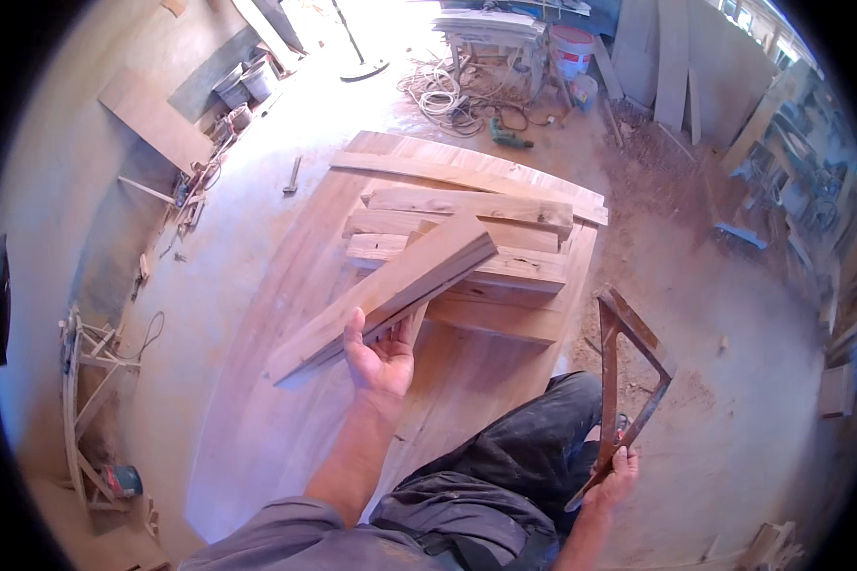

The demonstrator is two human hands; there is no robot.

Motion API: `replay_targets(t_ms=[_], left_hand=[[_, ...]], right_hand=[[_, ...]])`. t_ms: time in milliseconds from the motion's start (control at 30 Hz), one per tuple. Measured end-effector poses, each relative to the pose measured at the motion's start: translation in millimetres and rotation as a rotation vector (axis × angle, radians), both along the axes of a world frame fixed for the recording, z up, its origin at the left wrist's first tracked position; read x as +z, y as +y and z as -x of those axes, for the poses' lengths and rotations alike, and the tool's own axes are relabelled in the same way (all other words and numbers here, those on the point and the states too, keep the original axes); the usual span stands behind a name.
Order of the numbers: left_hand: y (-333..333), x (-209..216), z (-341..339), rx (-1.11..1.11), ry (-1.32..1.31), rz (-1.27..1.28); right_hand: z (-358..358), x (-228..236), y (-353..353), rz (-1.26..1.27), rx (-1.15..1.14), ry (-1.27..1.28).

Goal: The person uses a try square and a red pencil to mark straight lines on multiple wooden planks. They repeatedly pick up planks, align the square, draw lines, and place the planks back on the workbench.

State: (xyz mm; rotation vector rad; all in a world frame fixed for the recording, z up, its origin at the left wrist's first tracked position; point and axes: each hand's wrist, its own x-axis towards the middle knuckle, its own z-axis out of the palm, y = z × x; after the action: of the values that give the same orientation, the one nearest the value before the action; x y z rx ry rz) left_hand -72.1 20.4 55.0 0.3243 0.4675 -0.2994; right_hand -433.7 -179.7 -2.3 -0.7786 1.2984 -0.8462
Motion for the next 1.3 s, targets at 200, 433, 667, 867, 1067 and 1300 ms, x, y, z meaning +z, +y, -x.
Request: replay_targets(t_ms=[200,433,667,867,1067,1300], left_hand=[[-6,2,9,0.115,0.112,-0.034],[-5,-9,6,0.160,0.191,-0.131],[-3,-15,8,0.050,0.205,-0.019],[5,11,50,-0.464,-0.106,-0.353],[26,22,42,-0.243,-1.460,-2.103],[56,-4,11,-0.527,-1.019,-2.069]], right_hand=[[1,-10,-3,-0.018,0.022,0.029],[0,-17,-5,-0.008,0.019,0.005],[-7,-9,-1,-0.037,0.014,0.007],[-13,-6,0,-0.051,0.013,0.018],[-7,-9,-2,-0.022,-0.001,0.023],[-15,-7,5,-0.041,0.004,0.002]])
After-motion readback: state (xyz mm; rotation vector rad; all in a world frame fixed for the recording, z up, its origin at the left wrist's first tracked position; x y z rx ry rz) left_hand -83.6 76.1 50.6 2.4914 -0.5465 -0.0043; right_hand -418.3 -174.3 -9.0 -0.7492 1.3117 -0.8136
